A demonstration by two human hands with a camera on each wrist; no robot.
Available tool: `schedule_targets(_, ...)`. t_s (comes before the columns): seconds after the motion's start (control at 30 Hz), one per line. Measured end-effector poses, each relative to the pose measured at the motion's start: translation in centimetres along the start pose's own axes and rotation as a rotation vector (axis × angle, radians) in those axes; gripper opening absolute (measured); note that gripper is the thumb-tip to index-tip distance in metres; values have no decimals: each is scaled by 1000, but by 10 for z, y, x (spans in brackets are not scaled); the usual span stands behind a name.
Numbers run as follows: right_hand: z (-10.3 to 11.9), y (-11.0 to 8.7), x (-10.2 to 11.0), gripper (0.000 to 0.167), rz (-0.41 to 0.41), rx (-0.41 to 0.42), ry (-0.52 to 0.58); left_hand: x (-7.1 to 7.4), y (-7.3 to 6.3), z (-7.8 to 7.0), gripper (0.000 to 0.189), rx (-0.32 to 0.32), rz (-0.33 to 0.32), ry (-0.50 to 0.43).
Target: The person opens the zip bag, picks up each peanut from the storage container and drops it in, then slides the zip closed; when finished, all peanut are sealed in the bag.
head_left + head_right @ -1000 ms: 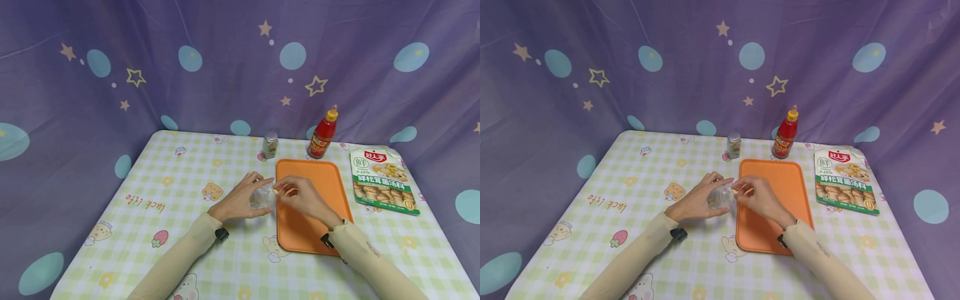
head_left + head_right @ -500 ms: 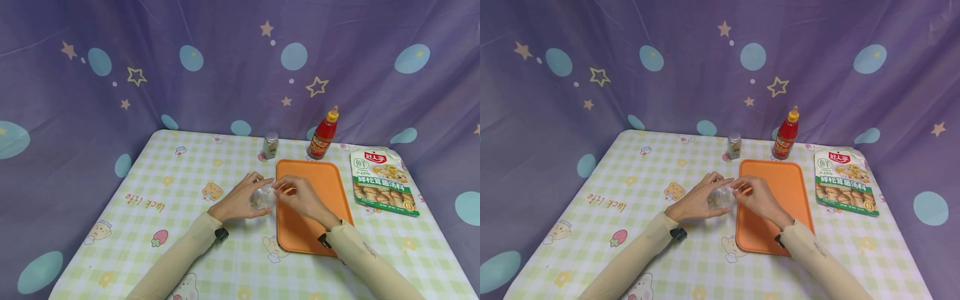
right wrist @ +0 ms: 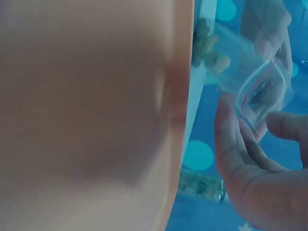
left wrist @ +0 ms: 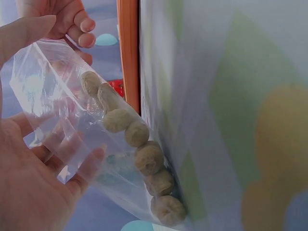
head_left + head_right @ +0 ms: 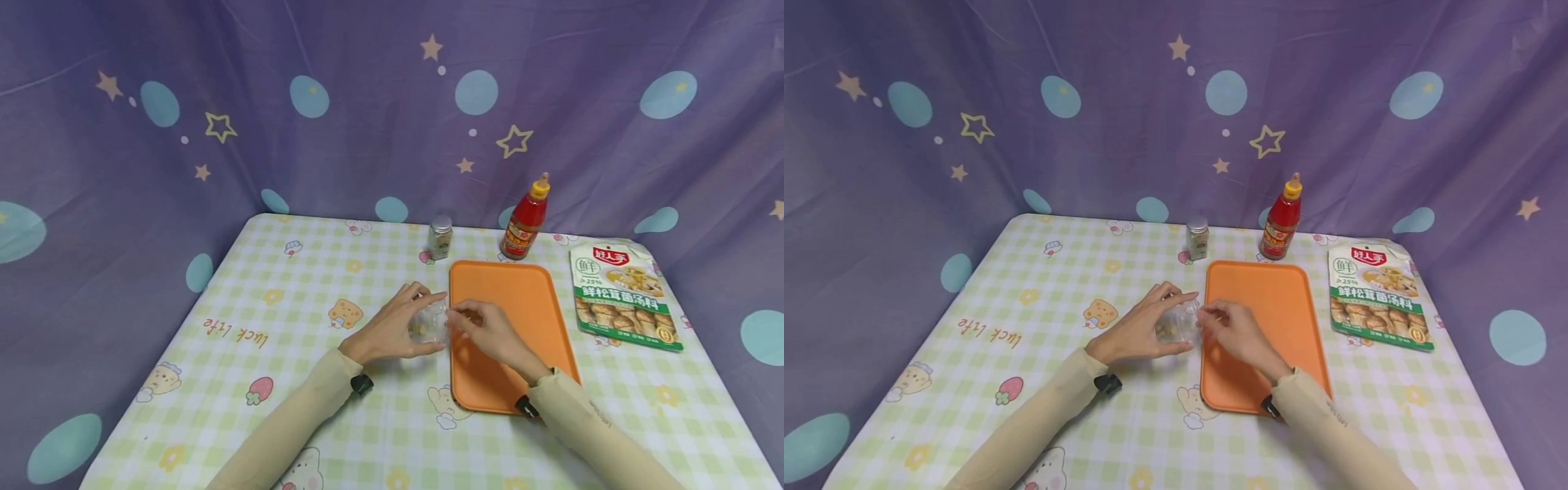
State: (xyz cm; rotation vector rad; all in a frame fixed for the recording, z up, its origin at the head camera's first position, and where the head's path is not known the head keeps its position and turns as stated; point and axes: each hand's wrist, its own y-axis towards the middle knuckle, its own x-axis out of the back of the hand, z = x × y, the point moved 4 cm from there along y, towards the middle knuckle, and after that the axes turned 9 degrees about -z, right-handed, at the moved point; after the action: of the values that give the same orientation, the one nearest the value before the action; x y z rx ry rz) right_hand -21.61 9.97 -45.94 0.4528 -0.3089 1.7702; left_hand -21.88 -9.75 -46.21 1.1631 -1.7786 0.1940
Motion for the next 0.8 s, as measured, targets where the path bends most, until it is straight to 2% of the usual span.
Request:
schedule_targets(0.13,-2,-2,-8,42,29,-71,100,-1,0,-1,91,-13,-16,13)
schedule_targets(0.27,1,-5,-12,50,33,-94,130,-1,0,-2,94,-17,-32,23)
schedule_targets(0.47,7,-7,-16,39,38,-94,97,-2,-2,-2,101,-3,-27,22)
schedule_targets(0.8,6,-6,-18,26,11,-104,141,-8,-2,-3,112,-1,2,3)
